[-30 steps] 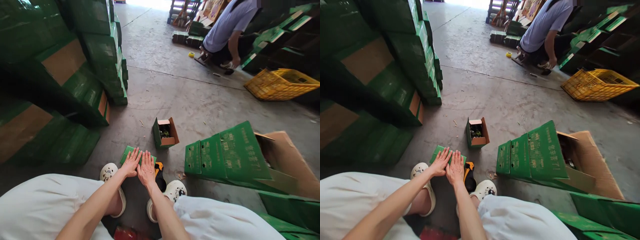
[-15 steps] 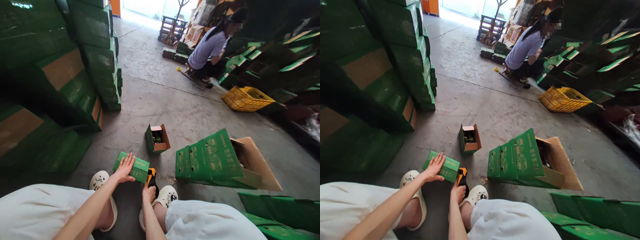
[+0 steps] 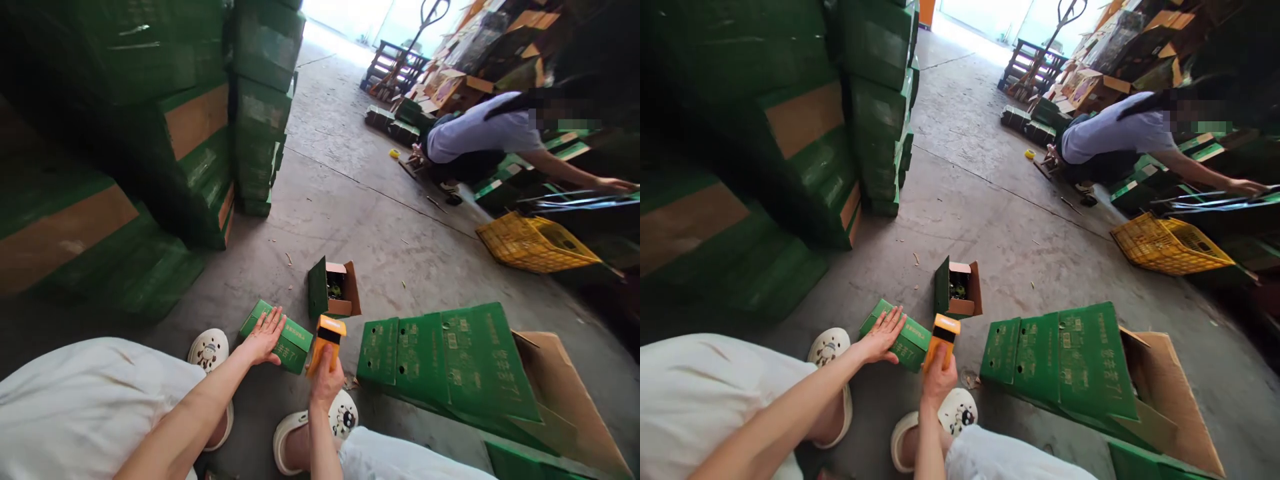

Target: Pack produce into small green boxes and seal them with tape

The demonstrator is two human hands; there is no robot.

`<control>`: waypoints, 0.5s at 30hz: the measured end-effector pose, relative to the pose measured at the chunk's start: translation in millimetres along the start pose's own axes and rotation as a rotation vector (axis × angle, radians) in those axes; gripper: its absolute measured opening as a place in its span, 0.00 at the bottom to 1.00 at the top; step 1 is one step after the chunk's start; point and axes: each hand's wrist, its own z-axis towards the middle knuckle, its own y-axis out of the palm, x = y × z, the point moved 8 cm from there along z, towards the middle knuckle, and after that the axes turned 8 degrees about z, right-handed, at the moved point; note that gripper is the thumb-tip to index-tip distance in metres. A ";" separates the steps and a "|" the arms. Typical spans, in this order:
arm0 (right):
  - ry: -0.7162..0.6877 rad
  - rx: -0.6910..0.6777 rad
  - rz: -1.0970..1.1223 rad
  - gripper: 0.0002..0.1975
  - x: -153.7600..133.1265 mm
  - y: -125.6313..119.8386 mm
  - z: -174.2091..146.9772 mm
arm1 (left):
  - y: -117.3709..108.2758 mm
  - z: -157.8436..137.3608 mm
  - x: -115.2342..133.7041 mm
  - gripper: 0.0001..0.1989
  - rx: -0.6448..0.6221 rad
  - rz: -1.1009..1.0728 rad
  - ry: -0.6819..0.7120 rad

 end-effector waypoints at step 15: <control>-0.033 -0.852 0.005 0.34 -69.6 105.6 15.3 | -17.8 -4.4 0.0 0.59 -0.004 -0.236 0.029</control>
